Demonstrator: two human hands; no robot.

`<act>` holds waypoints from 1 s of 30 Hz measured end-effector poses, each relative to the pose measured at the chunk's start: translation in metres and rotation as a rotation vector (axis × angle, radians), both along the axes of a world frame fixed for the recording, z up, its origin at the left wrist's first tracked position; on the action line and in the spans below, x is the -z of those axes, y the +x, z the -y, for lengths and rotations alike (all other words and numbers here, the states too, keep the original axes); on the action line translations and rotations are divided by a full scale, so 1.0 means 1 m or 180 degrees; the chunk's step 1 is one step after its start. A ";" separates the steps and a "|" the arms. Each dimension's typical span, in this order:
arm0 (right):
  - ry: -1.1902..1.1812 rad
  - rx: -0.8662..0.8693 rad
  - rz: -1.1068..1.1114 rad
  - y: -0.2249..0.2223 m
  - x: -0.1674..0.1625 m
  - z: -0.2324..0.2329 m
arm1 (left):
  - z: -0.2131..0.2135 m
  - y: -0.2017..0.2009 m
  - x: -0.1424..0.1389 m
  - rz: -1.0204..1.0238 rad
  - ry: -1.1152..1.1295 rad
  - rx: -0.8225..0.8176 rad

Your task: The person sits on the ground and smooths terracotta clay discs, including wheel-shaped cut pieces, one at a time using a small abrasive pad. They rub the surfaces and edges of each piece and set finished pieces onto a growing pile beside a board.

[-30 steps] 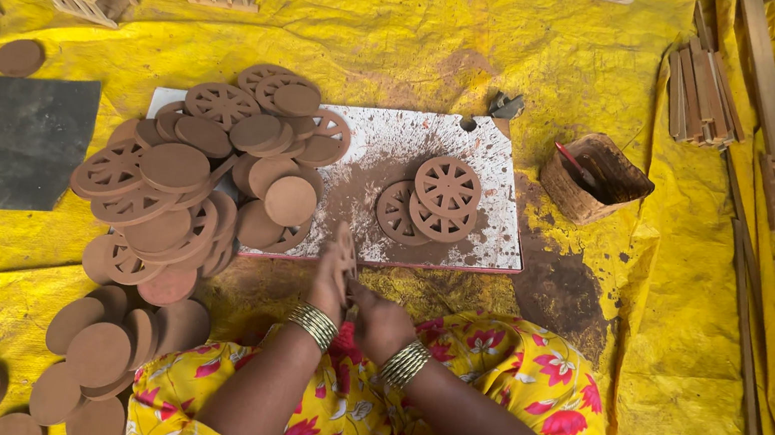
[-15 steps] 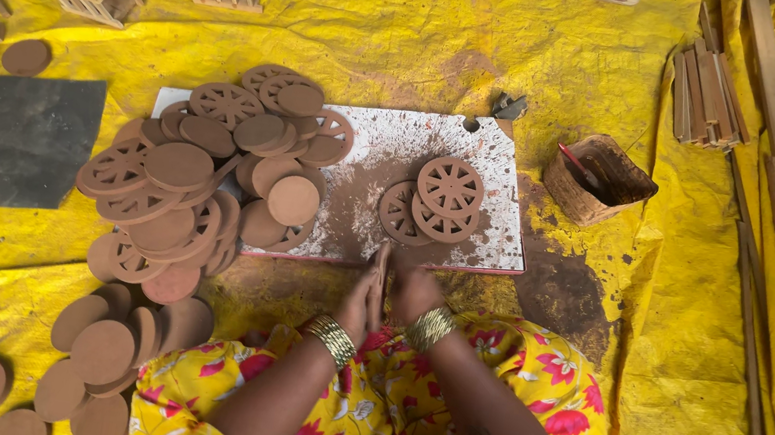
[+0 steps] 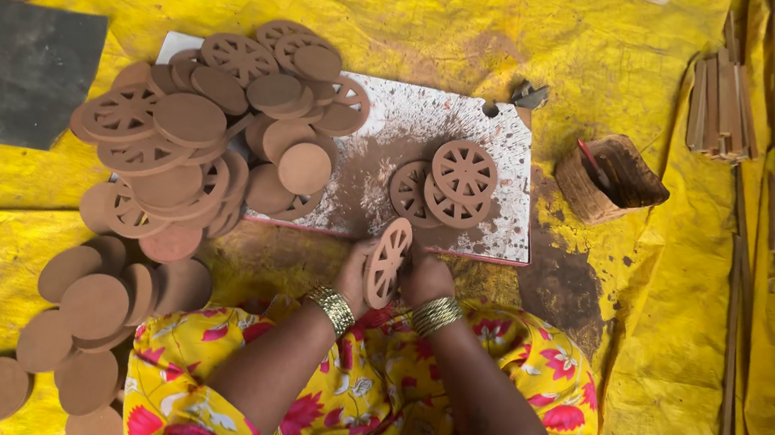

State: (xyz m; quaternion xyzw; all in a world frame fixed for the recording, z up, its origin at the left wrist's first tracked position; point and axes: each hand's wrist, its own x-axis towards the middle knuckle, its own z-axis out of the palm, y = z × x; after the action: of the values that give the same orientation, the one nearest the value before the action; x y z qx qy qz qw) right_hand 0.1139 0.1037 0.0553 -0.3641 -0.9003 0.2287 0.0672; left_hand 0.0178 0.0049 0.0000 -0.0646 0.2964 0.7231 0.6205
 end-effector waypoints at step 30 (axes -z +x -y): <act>-0.2511 0.0111 -0.1369 0.012 0.007 0.026 | -0.006 -0.020 -0.027 -0.3103 -0.2528 -0.0313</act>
State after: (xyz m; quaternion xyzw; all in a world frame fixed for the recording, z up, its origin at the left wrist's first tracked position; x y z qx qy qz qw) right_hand 0.1264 0.0773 0.0482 -0.3211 -0.7035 0.6239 0.1128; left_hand -0.0020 0.0112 0.0273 0.0334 0.7878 0.5319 0.3089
